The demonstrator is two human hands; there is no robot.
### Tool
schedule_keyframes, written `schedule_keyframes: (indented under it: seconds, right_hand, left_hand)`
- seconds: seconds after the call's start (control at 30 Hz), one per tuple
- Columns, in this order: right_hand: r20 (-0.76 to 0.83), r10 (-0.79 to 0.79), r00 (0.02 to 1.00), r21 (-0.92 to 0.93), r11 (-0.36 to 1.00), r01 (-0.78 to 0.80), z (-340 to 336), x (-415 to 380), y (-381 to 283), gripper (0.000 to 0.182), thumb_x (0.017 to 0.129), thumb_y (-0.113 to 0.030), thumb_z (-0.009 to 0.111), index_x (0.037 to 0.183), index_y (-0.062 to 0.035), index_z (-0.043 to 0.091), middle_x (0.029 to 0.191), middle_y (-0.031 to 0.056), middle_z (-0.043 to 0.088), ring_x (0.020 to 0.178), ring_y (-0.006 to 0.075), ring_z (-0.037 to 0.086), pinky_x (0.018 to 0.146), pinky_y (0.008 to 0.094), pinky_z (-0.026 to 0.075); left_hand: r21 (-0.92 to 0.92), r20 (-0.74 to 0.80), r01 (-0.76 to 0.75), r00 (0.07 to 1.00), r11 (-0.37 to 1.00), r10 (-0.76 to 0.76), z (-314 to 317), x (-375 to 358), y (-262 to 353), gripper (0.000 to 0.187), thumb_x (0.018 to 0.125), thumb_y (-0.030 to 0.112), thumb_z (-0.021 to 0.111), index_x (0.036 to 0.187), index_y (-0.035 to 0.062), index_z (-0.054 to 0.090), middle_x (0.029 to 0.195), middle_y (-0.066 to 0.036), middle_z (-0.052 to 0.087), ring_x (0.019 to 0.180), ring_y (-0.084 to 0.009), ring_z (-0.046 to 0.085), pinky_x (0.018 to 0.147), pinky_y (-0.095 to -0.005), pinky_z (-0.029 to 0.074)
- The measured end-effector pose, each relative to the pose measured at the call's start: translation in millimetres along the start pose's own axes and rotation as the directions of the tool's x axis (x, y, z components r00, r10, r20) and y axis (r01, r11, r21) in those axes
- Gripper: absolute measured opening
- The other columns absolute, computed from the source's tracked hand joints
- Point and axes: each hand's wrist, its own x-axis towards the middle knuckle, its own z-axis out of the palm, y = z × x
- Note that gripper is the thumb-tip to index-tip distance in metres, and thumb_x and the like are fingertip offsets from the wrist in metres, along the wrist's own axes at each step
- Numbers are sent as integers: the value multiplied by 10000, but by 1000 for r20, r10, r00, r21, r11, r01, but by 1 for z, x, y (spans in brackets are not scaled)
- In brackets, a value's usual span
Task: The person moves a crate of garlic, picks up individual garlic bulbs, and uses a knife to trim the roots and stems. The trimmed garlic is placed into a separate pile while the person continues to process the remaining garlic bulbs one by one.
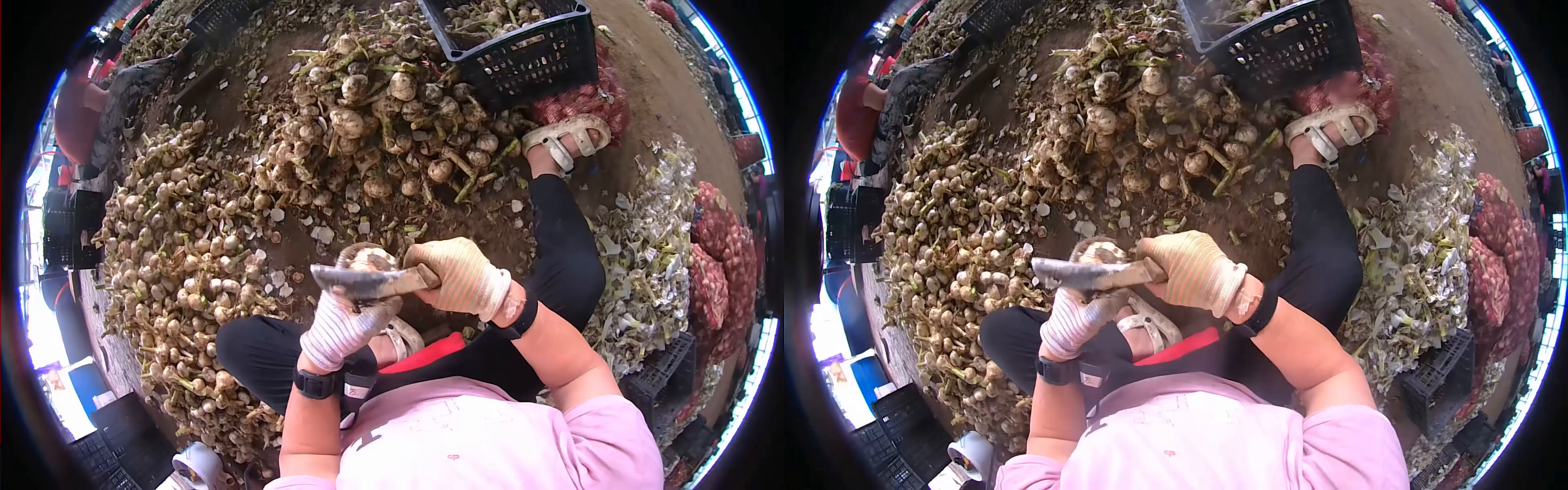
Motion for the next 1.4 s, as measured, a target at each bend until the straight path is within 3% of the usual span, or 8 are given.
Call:
schedule_keyframes:
  seconds: [0.9, 1.07, 1.13, 1.2, 1.23, 1.3, 1.33, 1.4]
  right_hand:
    - [46, -225, 973, -29, 974, 227, 49, 6, 52, 172, 614, -159, 647, 750, -106, 555, 668, 82, 580, 636, 307, 590, 564, 372, 476]
    - [-133, 248, 960, 33, 969, -245, 43, 10, 103, 192, 727, -182, 661, 842, -34, 621, 748, 149, 648, 695, 257, 644, 628, 335, 499]
    - [-72, 380, 922, 290, 893, -345, 35, 12, 87, 144, 744, -120, 659, 812, -7, 603, 712, 84, 646, 639, 135, 602, 609, 281, 482]
    - [-59, 424, 904, 410, 836, -365, 32, 13, 73, 76, 759, -63, 634, 776, -3, 591, 668, 14, 603, 627, 61, 517, 583, 239, 446]
    - [-73, 428, 901, 529, 783, -329, 28, 11, 70, 57, 766, -53, 626, 765, -9, 590, 662, -2, 589, 621, 54, 501, 567, 237, 433]
    - [-180, 414, 892, 619, 752, -225, 10, 6, 52, 48, 796, -29, 586, 748, -26, 590, 629, -26, 545, 598, 42, 462, 531, 229, 391]
    - [-205, 502, 840, 655, 708, -264, -3, 4, 39, 61, 815, -49, 565, 760, -33, 588, 602, -21, 520, 535, 48, 442, 482, 230, 367]
    - [-214, 564, 798, 848, 513, -135, -24, -1, 28, 61, 820, -65, 548, 777, -47, 588, 579, -18, 492, 461, 63, 412, 430, 234, 338]
  left_hand:
    - [-122, -74, 69, 994, 990, -78, 1, -38, -19, 566, 594, 160, 812, 1049, 4, 514, 874, -49, 635, 764, -95, 584, 730, -258, 499]
    - [67, -219, -112, 968, 991, 124, -20, -62, 14, 584, 581, 165, 809, 1063, 46, 502, 809, -39, 617, 732, -120, 592, 713, -257, 499]
    - [77, -385, -25, 922, 997, 52, -29, -60, 23, 593, 592, 155, 812, 1081, 45, 495, 863, -47, 616, 778, -127, 593, 720, -268, 506]
    - [-580, -472, -81, 845, 810, -253, -61, -73, -23, 505, 732, 193, 720, 1141, 41, 466, 955, -73, 590, 847, -151, 570, 732, -254, 503]
    - [28, -699, 23, 715, 999, 3, -91, -86, -28, 380, 820, 189, 628, 1141, 39, 490, 950, -69, 590, 839, -166, 573, 732, -258, 513]
    - [-357, -834, -682, 540, 639, 111, -141, -101, -10, 369, 849, 263, 582, 1116, 13, 531, 989, -109, 609, 891, -184, 612, 707, -226, 534]
    - [-189, -956, -747, 289, 637, 56, -167, -105, 7, 383, 841, 280, 575, 1104, 5, 540, 1018, -142, 620, 917, -206, 625, 734, -224, 542]
    - [-214, -977, -860, 199, 464, -82, -194, -102, 15, 300, 820, 162, 550, 1046, -33, 572, 1013, -180, 631, 908, -231, 634, 782, -315, 542]
